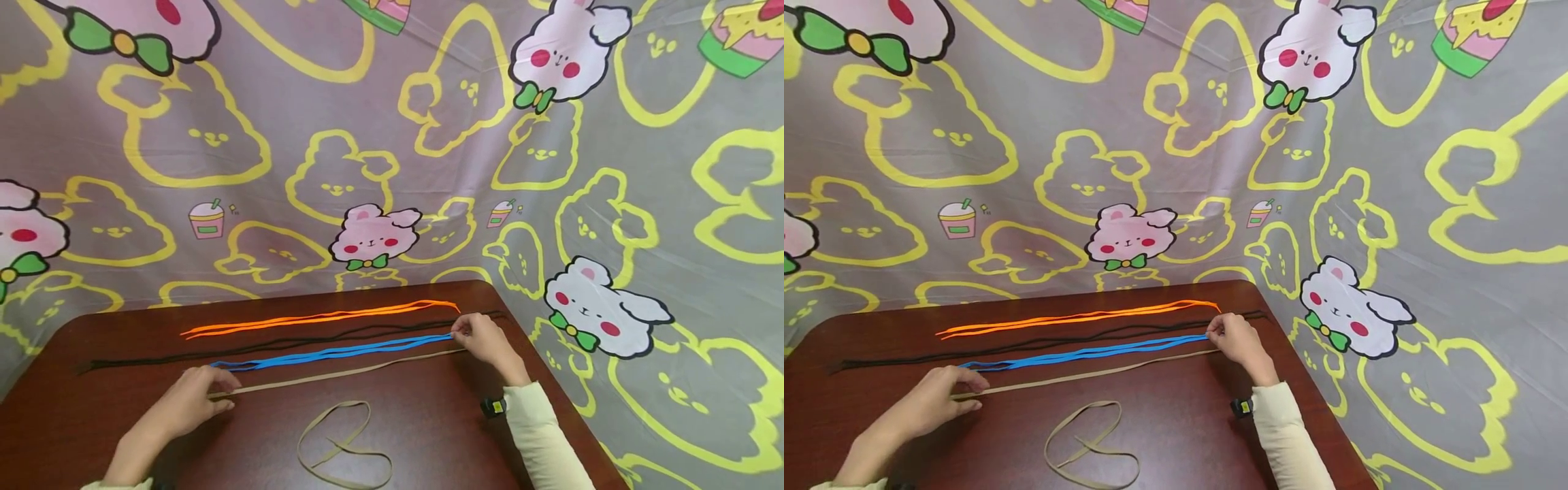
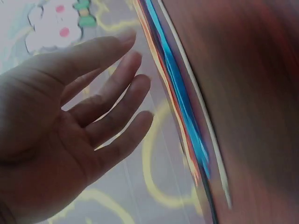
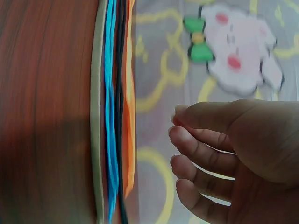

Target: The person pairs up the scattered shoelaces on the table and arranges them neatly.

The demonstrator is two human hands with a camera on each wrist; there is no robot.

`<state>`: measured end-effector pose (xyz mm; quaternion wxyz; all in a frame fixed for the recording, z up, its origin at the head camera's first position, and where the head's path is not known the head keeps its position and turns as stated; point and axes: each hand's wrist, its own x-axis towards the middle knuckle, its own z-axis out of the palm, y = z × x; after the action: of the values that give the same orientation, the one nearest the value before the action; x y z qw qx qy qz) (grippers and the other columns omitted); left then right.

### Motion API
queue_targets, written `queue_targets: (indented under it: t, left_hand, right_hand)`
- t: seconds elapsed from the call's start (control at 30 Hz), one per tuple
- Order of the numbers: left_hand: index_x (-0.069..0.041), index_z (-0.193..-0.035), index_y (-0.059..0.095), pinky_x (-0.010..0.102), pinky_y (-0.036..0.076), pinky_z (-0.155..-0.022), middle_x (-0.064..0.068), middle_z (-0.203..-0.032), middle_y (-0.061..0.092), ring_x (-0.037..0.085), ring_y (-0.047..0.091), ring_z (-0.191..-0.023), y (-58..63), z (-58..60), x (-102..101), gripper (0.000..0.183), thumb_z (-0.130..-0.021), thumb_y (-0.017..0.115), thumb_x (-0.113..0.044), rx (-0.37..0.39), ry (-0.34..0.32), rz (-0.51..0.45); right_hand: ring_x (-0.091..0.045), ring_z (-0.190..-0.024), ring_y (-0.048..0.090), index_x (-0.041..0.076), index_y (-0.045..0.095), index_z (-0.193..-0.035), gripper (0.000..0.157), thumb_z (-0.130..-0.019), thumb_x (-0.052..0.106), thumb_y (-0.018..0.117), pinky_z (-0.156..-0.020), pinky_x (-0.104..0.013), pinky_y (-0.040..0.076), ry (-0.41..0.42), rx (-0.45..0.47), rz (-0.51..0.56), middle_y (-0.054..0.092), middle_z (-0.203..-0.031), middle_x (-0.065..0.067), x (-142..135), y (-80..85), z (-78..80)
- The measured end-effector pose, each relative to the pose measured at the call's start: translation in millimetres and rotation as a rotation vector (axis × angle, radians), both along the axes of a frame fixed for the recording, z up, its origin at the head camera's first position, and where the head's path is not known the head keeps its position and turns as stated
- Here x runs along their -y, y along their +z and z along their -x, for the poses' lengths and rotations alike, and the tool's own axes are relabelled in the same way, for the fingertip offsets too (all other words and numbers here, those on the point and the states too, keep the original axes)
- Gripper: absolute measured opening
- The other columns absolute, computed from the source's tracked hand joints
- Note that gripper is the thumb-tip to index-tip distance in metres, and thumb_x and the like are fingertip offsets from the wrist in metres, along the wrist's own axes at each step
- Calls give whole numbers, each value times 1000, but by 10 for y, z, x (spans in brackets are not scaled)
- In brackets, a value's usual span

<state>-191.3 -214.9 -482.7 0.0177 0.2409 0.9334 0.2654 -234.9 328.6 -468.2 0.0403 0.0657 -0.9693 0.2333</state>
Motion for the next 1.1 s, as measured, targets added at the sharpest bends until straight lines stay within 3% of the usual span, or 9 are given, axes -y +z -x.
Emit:
queue_targets:
  t: [0.13, 0.27, 0.5, 0.67, 0.83, 1.0, 1.1]
  left_hand:
    - [-9, -86, 75, 29, 54, -67, -4, -83, 73, 9, 66, -75, -10, 2, -349, 18, -75, 86, -2, 79, -109, -61]
    - [-8, -81, 73, 24, 47, -57, -7, -71, 66, 2, 56, -63, -48, -16, -702, 16, -75, 87, -5, 174, -150, -98]
    - [-13, -67, 64, 31, 41, -54, -5, -60, 58, 13, 50, -55, -70, -107, -1234, 31, -71, 94, -21, 225, 28, 42]
    - [-15, -65, 59, 34, 42, -56, -5, -62, 55, 14, 50, -58, -65, -166, -1404, 41, -62, 99, -25, 195, 113, 118]
    - [-15, -64, 56, 36, 42, -59, -4, -61, 53, 14, 49, -58, -103, -174, -1466, 44, -59, 100, -21, 169, 159, 164]
    - [-15, -64, 55, 34, 40, -56, -4, -61, 52, 14, 48, -57, -114, -145, -1461, 42, -62, 97, -16, 166, 134, 171]
    - [-15, -63, 55, 33, 39, -55, -3, -61, 51, 15, 47, -57, -93, -145, -1462, 41, -65, 95, -14, 178, 110, 166]
  right_hand:
    - [-8, -64, 54, 20, 73, -85, 7, -91, 17, 76, -59, -31, 45, 101, -30, 2, 66, -77, 10, 408, 27, 19]
    - [-5, -64, 53, 22, 74, -88, 5, -93, 20, 74, -61, -28, 46, 239, 3, -15, 68, -80, 13, 831, 62, -21]
    - [-2, -66, 54, 18, 77, -97, 8, -95, 25, 73, -61, -23, 46, 484, 137, -61, 67, -82, 14, 1338, 176, -182]
    - [1, -73, 59, 18, 77, -96, 11, -90, 26, 80, -66, -21, 49, 540, 203, -81, 68, -83, 14, 1575, 184, -254]
    - [2, -73, 59, 23, 77, -95, 14, -84, 27, 85, -67, -22, 49, 540, 282, -218, 68, -83, 15, 1799, 93, -360]
    - [1, -63, 50, 28, 73, -81, 19, -75, 29, 91, -59, -22, 42, 530, 252, -384, 58, -70, 19, 1988, -46, -442]
    - [1, -58, 45, 27, 68, -70, 24, -73, 22, 91, -55, -21, 38, 538, 235, -400, 51, -61, 19, 2052, -96, -462]
